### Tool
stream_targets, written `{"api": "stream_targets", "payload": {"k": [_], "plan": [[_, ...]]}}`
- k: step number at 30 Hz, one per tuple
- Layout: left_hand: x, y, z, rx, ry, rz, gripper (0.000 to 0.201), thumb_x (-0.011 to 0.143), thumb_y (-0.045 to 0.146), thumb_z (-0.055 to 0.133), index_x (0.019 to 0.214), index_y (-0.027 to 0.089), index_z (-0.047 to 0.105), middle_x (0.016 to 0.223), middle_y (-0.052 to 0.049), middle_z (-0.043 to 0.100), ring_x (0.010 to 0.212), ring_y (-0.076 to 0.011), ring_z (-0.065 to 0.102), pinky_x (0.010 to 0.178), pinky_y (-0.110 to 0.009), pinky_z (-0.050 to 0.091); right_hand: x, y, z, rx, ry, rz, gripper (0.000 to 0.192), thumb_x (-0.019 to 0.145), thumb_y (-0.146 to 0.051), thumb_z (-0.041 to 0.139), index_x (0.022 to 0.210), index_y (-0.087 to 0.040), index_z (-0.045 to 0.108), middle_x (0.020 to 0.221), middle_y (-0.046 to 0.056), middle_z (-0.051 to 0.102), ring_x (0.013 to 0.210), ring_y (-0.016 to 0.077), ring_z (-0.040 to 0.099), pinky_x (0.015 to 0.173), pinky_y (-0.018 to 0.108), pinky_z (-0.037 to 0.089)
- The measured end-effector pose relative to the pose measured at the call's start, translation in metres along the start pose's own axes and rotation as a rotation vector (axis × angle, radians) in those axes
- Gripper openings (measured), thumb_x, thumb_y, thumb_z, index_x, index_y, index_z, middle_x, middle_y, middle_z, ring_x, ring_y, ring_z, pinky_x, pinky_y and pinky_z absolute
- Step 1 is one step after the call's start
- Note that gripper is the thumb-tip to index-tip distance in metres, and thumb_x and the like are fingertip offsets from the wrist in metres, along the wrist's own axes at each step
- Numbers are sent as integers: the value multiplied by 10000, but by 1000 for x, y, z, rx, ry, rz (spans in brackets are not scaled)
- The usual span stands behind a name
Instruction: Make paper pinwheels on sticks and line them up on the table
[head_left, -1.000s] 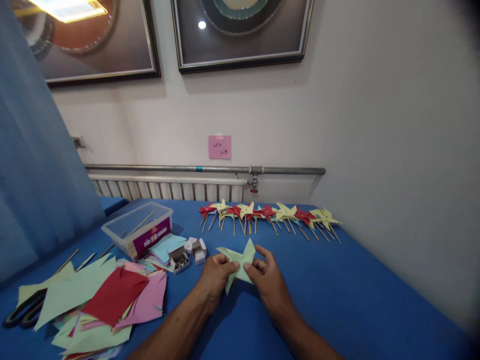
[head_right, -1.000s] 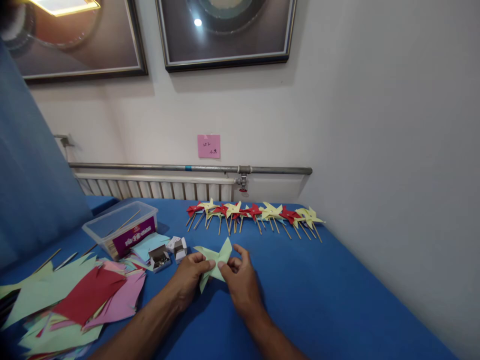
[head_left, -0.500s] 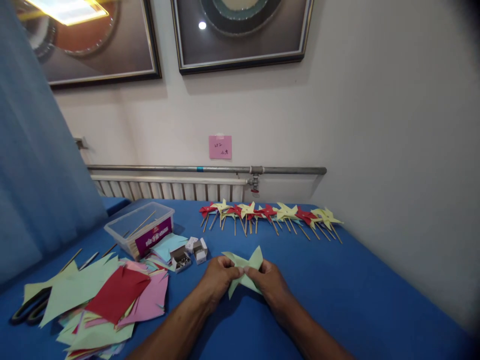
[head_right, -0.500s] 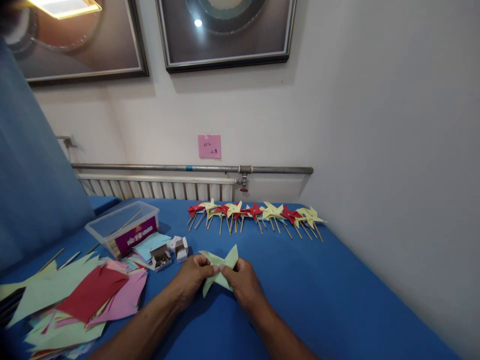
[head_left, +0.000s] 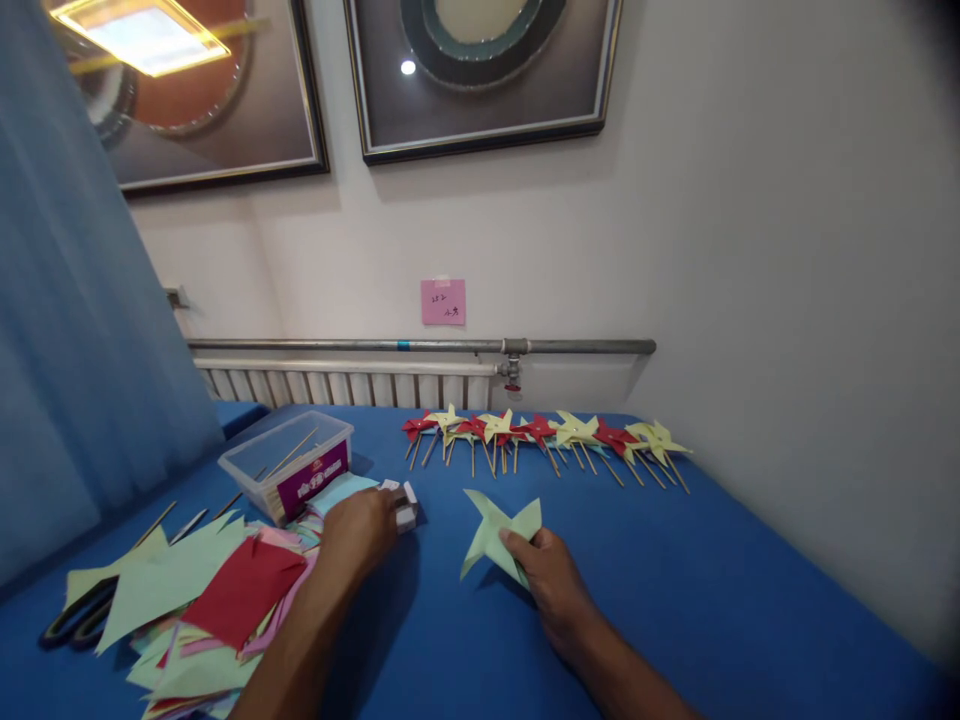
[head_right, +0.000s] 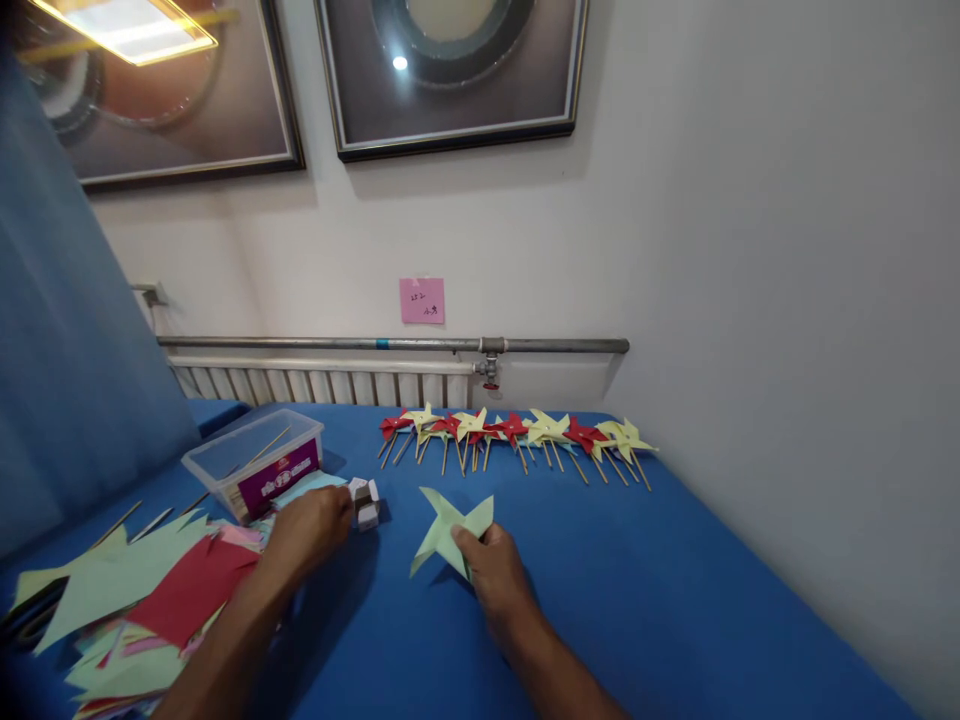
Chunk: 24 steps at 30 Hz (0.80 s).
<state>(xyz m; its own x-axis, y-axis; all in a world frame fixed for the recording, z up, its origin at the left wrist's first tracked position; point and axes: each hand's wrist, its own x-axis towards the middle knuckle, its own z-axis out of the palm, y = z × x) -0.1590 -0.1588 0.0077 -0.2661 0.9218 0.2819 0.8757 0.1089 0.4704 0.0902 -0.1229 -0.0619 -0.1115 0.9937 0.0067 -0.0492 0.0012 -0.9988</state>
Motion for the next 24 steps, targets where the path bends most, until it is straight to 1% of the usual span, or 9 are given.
{"api": "stream_targets", "payload": {"k": [2,4,8,10,13,15,18,21,24], "plan": [[3,-16,-8,168,-32,-72,137,796,207,626,687,189,706,795,-153,718,871,-357,690,853,-412,424,-2,-3,1,68,-1,37,418,730,-551,739,892,-165,731,721,45,763,666,243,694,615,321,534],[5,-24,-9,251,-75,-100,131,794,195,620,737,179,738,848,-190,748,914,-369,703,872,-424,443,-2,-6,3,113,-8,69,394,713,-521,751,888,-168,729,721,40,764,654,232,685,625,318,532],[7,-22,-4,352,-149,-107,194,821,225,605,902,166,772,983,-219,781,977,-367,720,884,-418,477,-1,-8,7,139,21,105,378,660,-470,781,879,-165,734,746,44,773,646,217,671,584,294,504],[9,-20,-2,425,-210,-115,249,858,233,562,979,166,769,1058,-224,781,1004,-373,728,862,-418,497,-1,-7,7,140,11,108,369,652,-456,790,877,-167,739,760,44,779,653,218,673,569,287,495],[11,-19,-1,489,-280,-114,310,901,215,485,1042,175,758,1126,-213,775,1039,-373,736,831,-415,525,-2,-4,6,134,0,86,364,667,-454,793,892,-170,751,769,37,784,677,223,684,584,286,501],[11,-20,0,510,-290,-104,337,915,203,451,1058,176,755,1129,-208,776,1046,-368,740,827,-414,536,-2,-3,4,121,15,75,363,678,-464,785,890,-171,757,761,34,780,679,224,685,592,290,504],[11,-21,0,544,-266,-90,369,917,186,424,1073,154,757,1112,-228,774,1037,-375,744,833,-434,546,-2,-3,4,95,41,96,347,675,-460,772,866,-171,754,733,29,767,640,209,660,579,289,495],[11,-21,-1,549,-234,-83,376,920,191,419,1061,132,762,1093,-245,771,1028,-387,743,842,-457,546,-2,-5,5,107,26,108,345,673,-454,767,870,-171,750,726,26,761,633,207,655,575,288,496],[11,-21,-2,551,-210,-88,384,941,210,396,1035,124,758,1076,-245,770,1033,-387,738,828,-447,539,-2,-5,5,129,8,98,358,679,-462,773,879,-166,751,734,33,767,642,215,666,571,289,500]]}}
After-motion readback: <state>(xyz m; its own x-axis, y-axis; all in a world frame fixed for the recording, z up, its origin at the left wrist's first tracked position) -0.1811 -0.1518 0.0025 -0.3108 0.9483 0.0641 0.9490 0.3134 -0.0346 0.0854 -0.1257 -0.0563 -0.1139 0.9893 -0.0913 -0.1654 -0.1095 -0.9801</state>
